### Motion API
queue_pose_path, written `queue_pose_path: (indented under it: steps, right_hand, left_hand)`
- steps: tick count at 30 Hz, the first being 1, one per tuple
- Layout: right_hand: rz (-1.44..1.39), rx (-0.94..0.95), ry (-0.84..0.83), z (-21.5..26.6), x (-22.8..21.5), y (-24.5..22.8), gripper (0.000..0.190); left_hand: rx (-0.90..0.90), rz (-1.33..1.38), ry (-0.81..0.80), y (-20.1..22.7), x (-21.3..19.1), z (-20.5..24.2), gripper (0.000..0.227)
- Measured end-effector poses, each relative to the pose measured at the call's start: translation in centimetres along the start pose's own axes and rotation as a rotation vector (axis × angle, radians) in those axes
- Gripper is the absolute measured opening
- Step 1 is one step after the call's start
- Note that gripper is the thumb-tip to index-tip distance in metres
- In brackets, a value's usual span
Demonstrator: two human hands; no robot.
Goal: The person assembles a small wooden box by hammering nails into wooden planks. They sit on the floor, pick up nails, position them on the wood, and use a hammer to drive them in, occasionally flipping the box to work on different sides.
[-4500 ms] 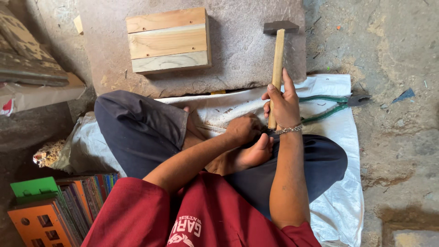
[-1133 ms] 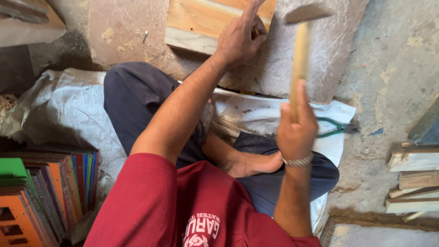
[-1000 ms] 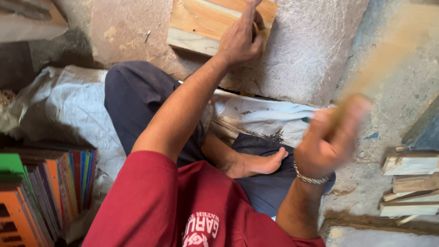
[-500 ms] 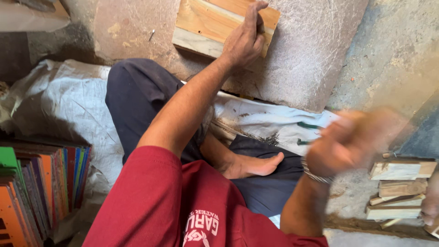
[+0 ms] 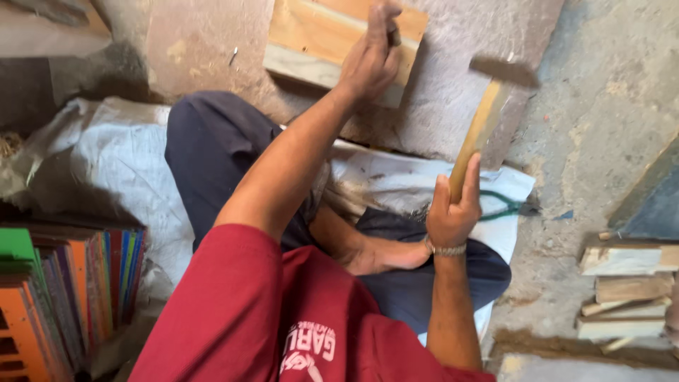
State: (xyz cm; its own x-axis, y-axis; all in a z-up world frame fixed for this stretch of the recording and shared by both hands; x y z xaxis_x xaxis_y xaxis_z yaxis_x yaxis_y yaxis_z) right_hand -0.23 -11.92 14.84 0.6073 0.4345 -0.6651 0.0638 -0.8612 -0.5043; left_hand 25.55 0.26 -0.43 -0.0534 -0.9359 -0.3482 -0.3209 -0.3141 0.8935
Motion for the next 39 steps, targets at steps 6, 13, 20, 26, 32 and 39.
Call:
queue_pose_path:
  steps: [6,13,20,26,32,39]
  right_hand:
    - [-0.600,1.012,-0.203,5.2,2.4,6.3,0.073]
    - [-0.534,0.989,-0.164,4.3,2.3,10.4,0.060]
    - [-0.442,0.608,-0.119,2.0,8.7,7.1,0.046]
    - [-0.489,0.652,-0.020,0.3,17.0,4.7,0.057]
    - [-0.536,0.694,0.182,1.1,17.6,3.8,0.048]
    - [-0.458,0.701,0.208,1.0,17.1,4.2,0.040]
  left_hand:
    - [-0.155,0.097,-0.088,-3.7,0.7,0.2,0.035]
    - [0.169,-0.199,0.243,-2.8,-11.5,0.0,0.044]
    - [-0.637,-0.243,0.129,-3.0,-20.1,4.7,0.044]
    - [-0.699,0.151,0.205,-1.7,-20.1,5.1,0.021]
    - [-0.608,-0.012,0.233,-1.5,-20.1,5.3,0.024]
    - [-0.606,-0.063,0.201,-0.1,-19.8,4.9,0.026]
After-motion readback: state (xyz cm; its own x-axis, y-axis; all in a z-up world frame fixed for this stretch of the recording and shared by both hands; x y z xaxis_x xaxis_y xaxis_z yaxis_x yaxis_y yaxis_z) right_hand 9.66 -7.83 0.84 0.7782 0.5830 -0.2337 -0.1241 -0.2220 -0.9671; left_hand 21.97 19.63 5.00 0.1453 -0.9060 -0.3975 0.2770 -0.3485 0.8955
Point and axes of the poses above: each hand's wrist, its own z-axis away from the middle knuckle, its own x-axis out of the palm, y = z × x, the point moved 5 cm from there along -z, towards the middle knuckle, and after that the axes turned 9 degrees about y, right-handed, at the moved point
